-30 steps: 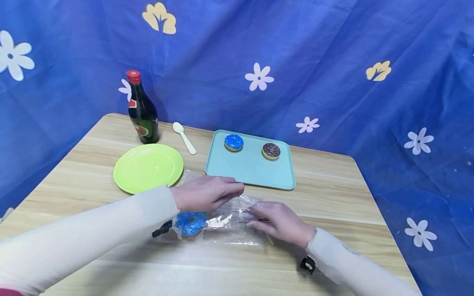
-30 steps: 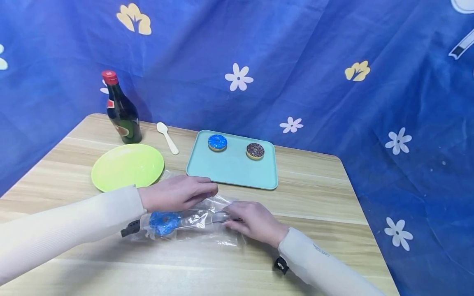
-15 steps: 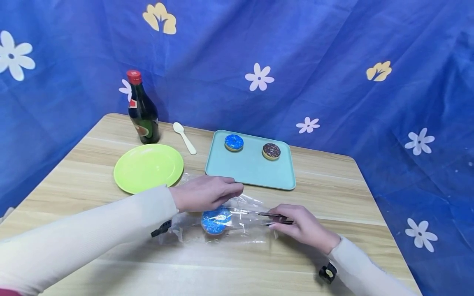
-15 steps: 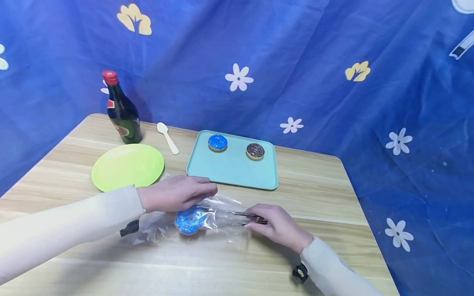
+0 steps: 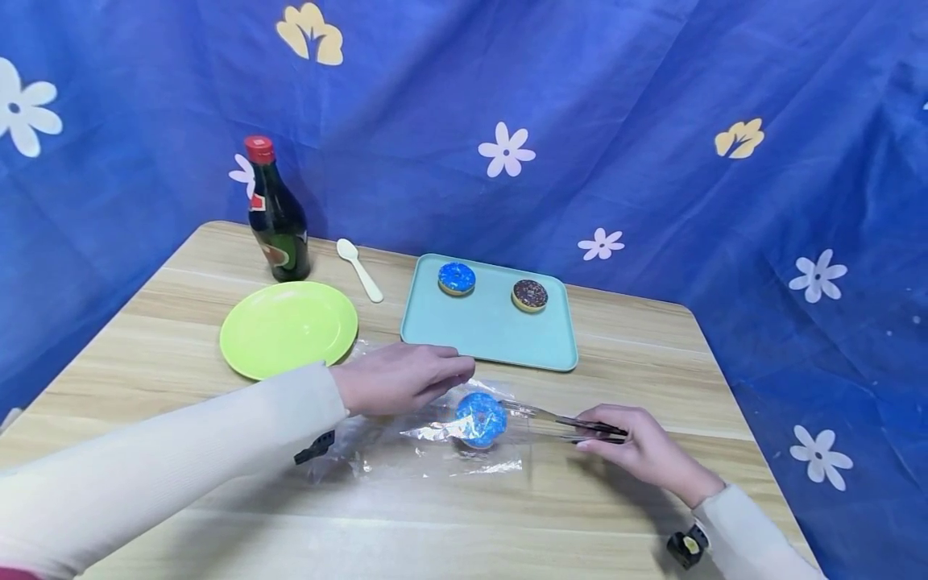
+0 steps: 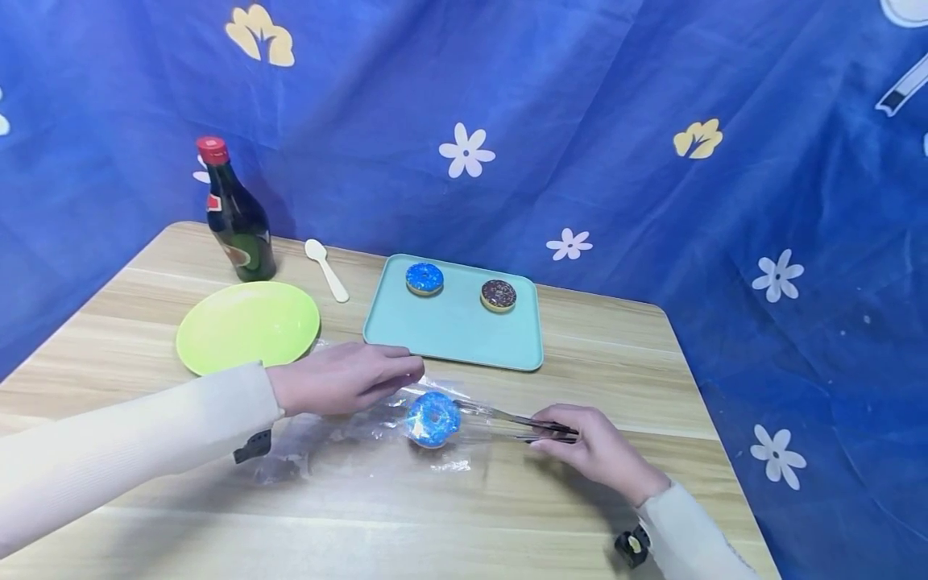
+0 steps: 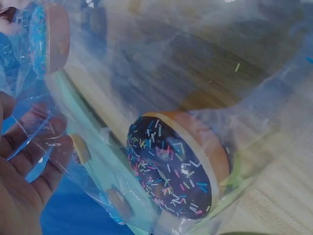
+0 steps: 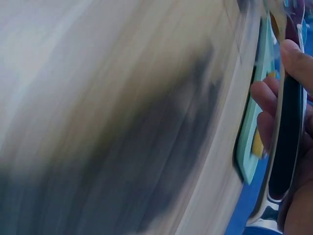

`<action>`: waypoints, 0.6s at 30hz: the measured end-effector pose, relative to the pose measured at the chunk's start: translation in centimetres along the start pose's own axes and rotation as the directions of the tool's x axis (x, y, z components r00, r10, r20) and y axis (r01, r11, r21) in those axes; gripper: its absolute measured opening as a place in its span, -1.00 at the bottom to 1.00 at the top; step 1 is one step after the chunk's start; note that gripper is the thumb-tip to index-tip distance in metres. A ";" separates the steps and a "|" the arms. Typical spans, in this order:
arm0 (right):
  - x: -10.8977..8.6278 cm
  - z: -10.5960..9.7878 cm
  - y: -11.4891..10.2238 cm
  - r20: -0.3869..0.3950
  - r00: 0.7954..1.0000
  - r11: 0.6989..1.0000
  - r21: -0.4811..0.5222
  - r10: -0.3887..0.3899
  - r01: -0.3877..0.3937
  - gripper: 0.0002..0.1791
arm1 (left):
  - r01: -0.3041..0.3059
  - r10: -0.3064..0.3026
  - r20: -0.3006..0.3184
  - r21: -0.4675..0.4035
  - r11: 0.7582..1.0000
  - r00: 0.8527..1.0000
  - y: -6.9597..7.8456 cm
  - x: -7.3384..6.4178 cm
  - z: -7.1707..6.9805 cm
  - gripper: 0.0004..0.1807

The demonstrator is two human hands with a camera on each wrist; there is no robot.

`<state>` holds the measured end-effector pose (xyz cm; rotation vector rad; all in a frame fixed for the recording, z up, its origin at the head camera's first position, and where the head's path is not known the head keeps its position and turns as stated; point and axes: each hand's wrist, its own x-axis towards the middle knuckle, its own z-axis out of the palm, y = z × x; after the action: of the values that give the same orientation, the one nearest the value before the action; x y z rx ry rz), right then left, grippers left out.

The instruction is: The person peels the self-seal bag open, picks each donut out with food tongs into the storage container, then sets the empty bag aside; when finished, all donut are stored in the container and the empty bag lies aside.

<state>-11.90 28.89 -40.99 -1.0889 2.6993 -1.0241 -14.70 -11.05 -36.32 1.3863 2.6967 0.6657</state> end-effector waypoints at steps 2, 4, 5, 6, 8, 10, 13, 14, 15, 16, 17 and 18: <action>-0.5 -0.4 0.3 0.006 1.000 1.000 0.009 0.022 -0.022 -0.75 | -0.001 0.001 -0.008 0.002 1.000 1.000 0.0 0.0 0.0 -0.88; -0.9 -0.9 0.5 0.012 0.998 0.998 0.035 0.058 -0.059 -0.75 | 0.001 -0.001 -0.012 0.003 1.000 1.000 0.0 0.1 0.1 -0.88; -1.1 -1.1 0.6 0.013 0.997 0.996 0.048 0.078 -0.078 -0.75 | 0.004 -0.004 -0.013 0.003 1.000 1.000 0.0 0.1 0.0 -0.88; -1.3 -1.3 0.7 0.015 0.995 0.994 0.059 0.096 -0.096 -0.75 | 0.006 -0.006 -0.013 0.004 1.000 1.000 -0.1 0.1 0.0 -0.89; -1.6 -1.7 0.8 0.016 0.992 0.990 0.072 0.123 -0.124 -0.74 | 0.012 -0.012 -0.009 0.002 1.000 1.000 -0.1 0.1 0.0 -0.89; -1.9 -2.3 0.9 0.010 0.990 0.988 0.062 0.138 -0.138 -0.75 | 0.017 -0.017 -0.005 -0.005 1.000 1.000 -0.1 0.1 0.0 -0.89; -2.3 -3.1 0.9 -0.011 0.988 0.988 0.035 0.152 -0.152 -0.76 | 0.021 -0.021 -0.002 -0.005 1.000 1.000 -0.1 0.1 -0.1 -0.88; -2.5 -3.4 0.9 -0.021 0.987 0.987 0.025 0.162 -0.161 -0.76 | 0.020 -0.020 -0.003 -0.006 1.000 1.000 -0.1 0.2 -0.1 -0.88; -2.7 -3.6 0.9 -0.030 0.985 0.985 0.016 0.172 -0.172 -0.76 | 0.020 -0.020 -0.004 -0.004 1.000 1.000 -0.1 0.2 0.0 -0.87; -2.9 -3.9 0.9 -0.039 0.983 0.983 0.008 0.182 -0.182 -0.77 | 0.022 -0.022 -0.004 -0.002 1.000 1.000 -0.1 0.2 -0.1 -0.87; -3.1 -4.1 1.0 -0.045 0.980 0.981 0.003 0.193 -0.193 -0.77 | 0.023 -0.023 -0.004 -0.001 1.000 1.000 -0.1 0.2 -0.1 -0.86; -3.3 -4.2 1.0 -0.052 0.978 0.979 -0.001 0.204 -0.204 -0.77 | 0.022 -0.022 -0.004 -0.003 1.000 1.000 -0.1 0.2 -0.1 -0.86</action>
<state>-11.24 33.87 -38.89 -0.7750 2.7839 -1.0228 -14.90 -10.98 -36.29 1.3536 2.7090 0.6703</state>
